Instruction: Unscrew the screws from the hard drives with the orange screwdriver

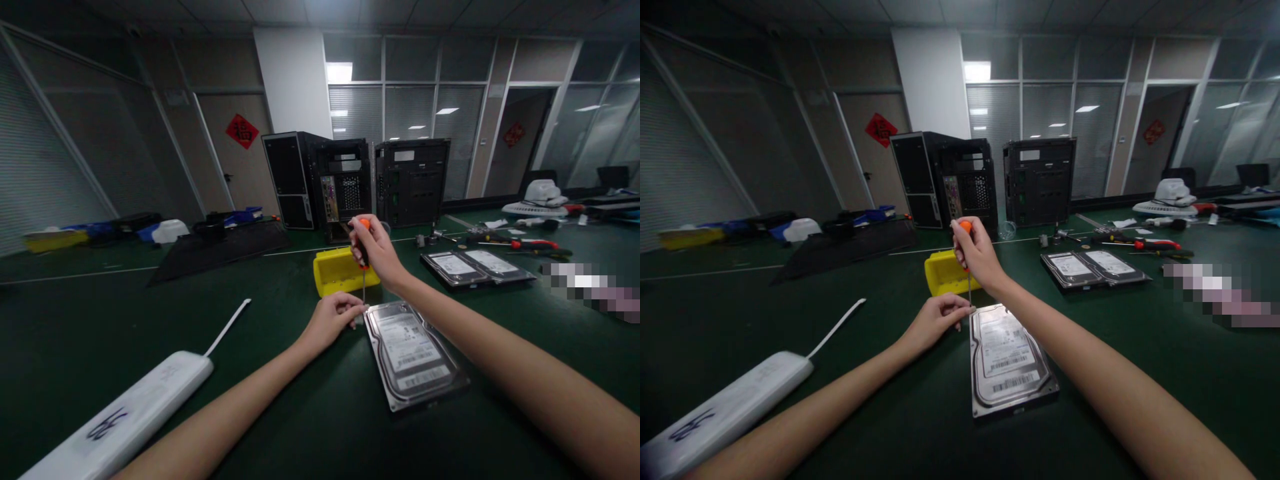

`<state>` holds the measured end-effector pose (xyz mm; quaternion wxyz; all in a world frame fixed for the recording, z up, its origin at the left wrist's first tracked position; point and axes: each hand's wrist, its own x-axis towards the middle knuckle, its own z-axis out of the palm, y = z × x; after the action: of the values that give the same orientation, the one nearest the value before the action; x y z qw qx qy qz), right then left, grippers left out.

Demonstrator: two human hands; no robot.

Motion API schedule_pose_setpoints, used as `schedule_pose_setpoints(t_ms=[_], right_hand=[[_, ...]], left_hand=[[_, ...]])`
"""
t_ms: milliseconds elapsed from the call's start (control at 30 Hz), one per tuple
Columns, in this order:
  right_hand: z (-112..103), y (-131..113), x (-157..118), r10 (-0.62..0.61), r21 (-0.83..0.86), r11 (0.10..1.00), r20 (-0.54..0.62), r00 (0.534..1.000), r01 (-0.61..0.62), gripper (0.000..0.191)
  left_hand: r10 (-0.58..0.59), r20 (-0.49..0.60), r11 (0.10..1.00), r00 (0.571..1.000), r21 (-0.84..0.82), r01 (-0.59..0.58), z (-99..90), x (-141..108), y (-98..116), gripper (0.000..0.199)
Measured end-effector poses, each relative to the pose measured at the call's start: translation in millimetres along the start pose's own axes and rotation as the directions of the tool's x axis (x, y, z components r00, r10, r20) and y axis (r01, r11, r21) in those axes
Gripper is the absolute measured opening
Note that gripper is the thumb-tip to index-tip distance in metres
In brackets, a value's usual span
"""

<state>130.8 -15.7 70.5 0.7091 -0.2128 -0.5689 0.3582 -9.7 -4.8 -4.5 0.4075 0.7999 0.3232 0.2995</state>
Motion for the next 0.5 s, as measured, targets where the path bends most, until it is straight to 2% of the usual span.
schedule_pose_setpoints(t_ms=[300,500], right_hand=[[0.8,-0.5,-0.7,-0.010,0.002,1.000,0.026,1.000,0.010,0.018],[1.0,1.2,-0.8,-0.013,-0.006,1.000,0.024,1.000,0.013,0.019]], left_hand=[[0.063,-0.041,0.991,0.997,0.123,-0.057,-1.4,-2.7,1.4,0.029],[0.044,-0.031,0.988,0.999,0.147,-0.039,-1.8,-0.6,-0.5,0.030]])
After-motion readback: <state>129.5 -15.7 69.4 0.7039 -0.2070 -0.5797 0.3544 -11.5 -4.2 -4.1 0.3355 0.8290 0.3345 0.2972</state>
